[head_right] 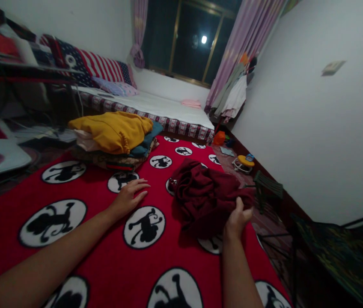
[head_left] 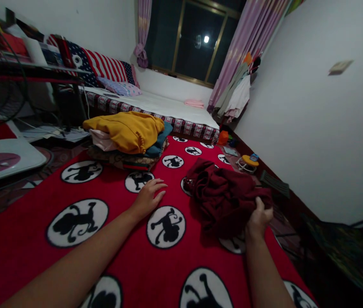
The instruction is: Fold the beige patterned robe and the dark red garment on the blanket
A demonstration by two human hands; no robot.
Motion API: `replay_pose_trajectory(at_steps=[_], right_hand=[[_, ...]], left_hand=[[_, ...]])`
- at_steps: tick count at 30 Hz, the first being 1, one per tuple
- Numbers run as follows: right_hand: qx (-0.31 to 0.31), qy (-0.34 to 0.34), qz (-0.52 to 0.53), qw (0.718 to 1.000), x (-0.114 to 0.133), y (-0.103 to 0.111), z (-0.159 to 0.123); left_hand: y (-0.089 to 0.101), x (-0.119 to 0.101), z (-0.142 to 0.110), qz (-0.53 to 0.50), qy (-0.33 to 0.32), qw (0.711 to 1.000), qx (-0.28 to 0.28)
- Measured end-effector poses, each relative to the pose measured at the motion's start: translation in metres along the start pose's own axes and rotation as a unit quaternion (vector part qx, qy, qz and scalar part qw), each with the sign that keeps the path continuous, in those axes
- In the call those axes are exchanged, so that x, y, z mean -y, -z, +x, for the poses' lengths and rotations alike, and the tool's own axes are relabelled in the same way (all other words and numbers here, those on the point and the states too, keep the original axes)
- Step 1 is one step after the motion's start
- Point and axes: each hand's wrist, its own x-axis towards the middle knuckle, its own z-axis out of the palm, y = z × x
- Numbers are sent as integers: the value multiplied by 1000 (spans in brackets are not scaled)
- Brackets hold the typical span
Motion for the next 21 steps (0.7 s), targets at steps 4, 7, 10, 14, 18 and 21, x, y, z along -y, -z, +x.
replay_pose_trajectory(at_steps=[4,7,10,14,18,21], right_hand=[[-32,170,-149,974,36,-8,-22],[-36,308,-162,937,74,-11,-41],[49,358,-148,920,103,-20,-61],[271,321,-239,875,103,-46,-89],[332,259,-370,828,79,-62,-96],[314,184,-381,850,68,-61,-82]], left_hand=[[1,-3,0,-5,-4,1000,5],[0,-3,-1,-7,-16,1000,14],[-1,-2,-2,-7,-26,999,17],[-2,-1,-3,0,-26,1000,13],[1,-3,-3,5,-27,999,16],[2,-6,-3,2,-25,999,22]])
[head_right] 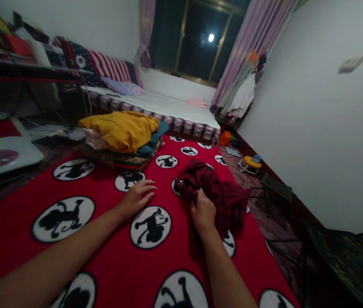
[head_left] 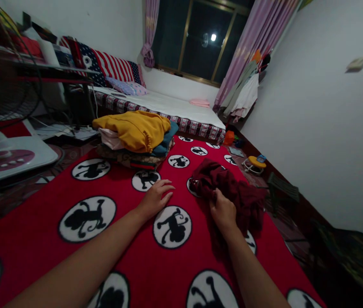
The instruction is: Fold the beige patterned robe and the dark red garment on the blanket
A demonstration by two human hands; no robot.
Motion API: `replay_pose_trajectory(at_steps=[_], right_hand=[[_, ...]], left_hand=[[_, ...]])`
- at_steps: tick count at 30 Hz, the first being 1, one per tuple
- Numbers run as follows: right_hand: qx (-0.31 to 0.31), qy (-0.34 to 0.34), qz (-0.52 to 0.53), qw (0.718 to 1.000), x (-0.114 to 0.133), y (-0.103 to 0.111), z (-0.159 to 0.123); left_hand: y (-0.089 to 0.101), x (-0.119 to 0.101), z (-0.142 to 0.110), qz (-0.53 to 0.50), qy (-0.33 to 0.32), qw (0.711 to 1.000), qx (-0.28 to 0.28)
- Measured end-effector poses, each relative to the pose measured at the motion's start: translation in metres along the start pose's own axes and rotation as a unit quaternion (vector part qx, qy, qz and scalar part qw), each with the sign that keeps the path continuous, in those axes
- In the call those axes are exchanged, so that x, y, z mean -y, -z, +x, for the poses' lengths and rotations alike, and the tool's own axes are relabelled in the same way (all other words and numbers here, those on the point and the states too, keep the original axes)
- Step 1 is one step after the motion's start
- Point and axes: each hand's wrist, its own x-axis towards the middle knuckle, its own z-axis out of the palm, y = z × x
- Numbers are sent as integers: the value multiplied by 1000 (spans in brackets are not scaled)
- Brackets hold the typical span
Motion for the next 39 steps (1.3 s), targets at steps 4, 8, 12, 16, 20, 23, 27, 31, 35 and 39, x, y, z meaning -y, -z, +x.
replay_pose_trajectory(at_steps=[4,8,12,16,20,23,27,31,35,39], right_hand=[[-94,-23,251,963,-11,11,5],[-77,53,414,905,6,33,-23],[187,249,356,881,34,62,-67],[299,274,388,828,41,81,-79],[119,183,377,900,24,76,-57],[40,162,249,954,7,59,-45],[57,128,182,973,-10,42,-48],[81,117,186,972,-19,48,-62],[46,90,139,985,-22,48,-69],[28,101,55,993,-20,36,-61]], left_hand=[[1,-3,2,-18,8,1000,-3],[3,-3,5,-72,59,994,-50],[6,-4,5,-129,94,984,-84],[9,-11,4,-107,54,992,-37],[8,-15,4,-56,13,998,1],[6,-13,3,-42,1,999,10],[8,-12,2,-37,-12,999,8],[10,-20,1,-40,-41,998,0],[3,-38,1,-72,-56,996,23],[-8,-51,-2,-76,-56,991,90]])
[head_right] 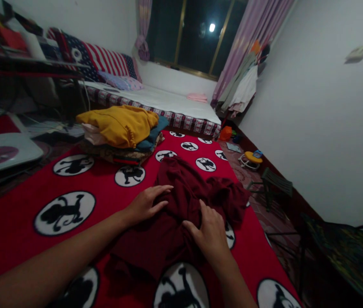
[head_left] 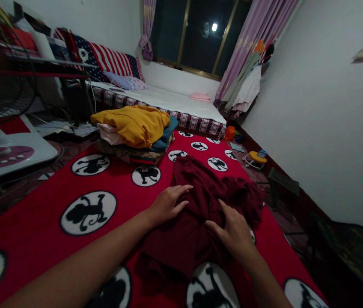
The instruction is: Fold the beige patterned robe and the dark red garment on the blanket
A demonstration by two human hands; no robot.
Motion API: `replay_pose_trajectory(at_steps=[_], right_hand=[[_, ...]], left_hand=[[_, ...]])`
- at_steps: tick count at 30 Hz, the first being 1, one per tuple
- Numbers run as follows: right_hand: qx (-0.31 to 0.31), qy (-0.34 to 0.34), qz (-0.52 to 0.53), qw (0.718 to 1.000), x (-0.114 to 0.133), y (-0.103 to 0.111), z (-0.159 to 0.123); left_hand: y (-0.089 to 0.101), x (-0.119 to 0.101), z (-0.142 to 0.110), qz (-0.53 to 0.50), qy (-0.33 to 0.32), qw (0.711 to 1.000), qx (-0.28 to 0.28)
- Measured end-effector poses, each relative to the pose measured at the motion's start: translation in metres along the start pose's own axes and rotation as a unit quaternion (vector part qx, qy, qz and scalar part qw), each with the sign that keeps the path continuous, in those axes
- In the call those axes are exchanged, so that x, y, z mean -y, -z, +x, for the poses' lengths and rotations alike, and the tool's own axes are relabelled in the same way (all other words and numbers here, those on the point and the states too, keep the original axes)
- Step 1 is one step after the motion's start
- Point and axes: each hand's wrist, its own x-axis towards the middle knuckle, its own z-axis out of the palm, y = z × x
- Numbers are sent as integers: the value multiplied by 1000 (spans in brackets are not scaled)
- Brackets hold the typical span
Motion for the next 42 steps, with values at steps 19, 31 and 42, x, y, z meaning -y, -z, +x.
replay_pose_trajectory(at_steps=[19,31,42], right_hand=[[-326,-142,486,799,39,63,110],[64,71,284,954,41,8,45],[74,76,164,981,6,-10,-4]], left_hand=[[9,-53,-14,119,-385,914,-47],[10,-42,-15,145,-298,942,-58],[39,17,-8,163,37,980,111]])
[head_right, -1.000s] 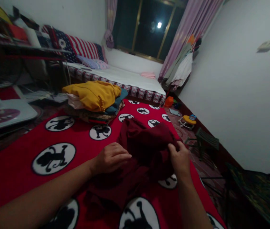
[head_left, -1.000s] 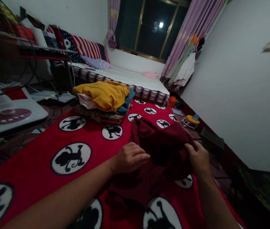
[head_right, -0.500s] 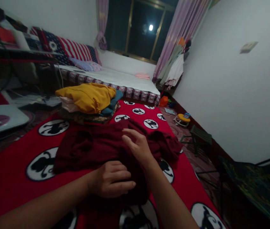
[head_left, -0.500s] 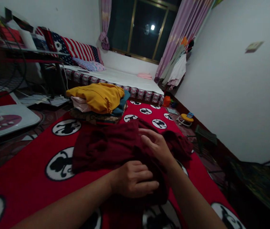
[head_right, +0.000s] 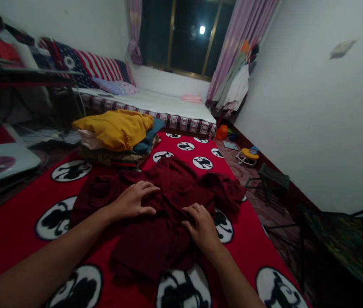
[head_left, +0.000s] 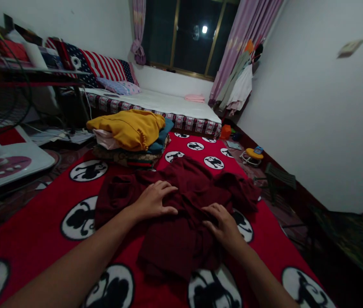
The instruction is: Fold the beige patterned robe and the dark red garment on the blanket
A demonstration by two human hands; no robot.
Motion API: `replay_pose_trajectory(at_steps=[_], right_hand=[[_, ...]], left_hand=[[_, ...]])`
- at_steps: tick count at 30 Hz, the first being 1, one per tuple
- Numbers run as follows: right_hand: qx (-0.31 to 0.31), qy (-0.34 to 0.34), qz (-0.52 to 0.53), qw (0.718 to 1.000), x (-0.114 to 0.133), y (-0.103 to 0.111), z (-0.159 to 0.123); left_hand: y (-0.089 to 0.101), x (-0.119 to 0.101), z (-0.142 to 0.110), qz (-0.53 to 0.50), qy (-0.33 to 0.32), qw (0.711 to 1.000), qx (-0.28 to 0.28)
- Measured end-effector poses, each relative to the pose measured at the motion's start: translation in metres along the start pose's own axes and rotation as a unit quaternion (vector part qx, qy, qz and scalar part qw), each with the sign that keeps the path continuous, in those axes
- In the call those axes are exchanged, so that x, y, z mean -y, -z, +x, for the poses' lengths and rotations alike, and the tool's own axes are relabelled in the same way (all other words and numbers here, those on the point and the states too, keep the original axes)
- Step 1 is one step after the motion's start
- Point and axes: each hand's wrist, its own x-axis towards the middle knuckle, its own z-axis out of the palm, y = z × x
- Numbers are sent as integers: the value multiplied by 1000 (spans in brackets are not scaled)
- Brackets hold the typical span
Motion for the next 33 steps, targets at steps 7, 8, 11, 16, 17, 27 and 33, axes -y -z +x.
replay_pose_trajectory(at_steps=[7,8,11,16,17,27,33], right_hand=[[-102,-50,142,983,-23,40,-13],[-136,-77,152,976,-28,51,-18],[-229,-157,172,945,-48,84,-37],[-245,-279,176,912,-92,119,-74],[-240,-312,175,903,-99,123,-79],[-348,-133,9,928,-32,114,-16],[-177,71,4,982,-33,49,85]], left_hand=[[14,3,-12,-3,24,998,60],[21,7,-15,-15,28,998,55],[54,28,-30,-43,39,998,-5],[116,74,-69,25,115,990,-80],[123,81,-77,41,129,988,-71],[123,54,-65,107,123,982,-100],[46,-10,10,-10,6,999,-39]])
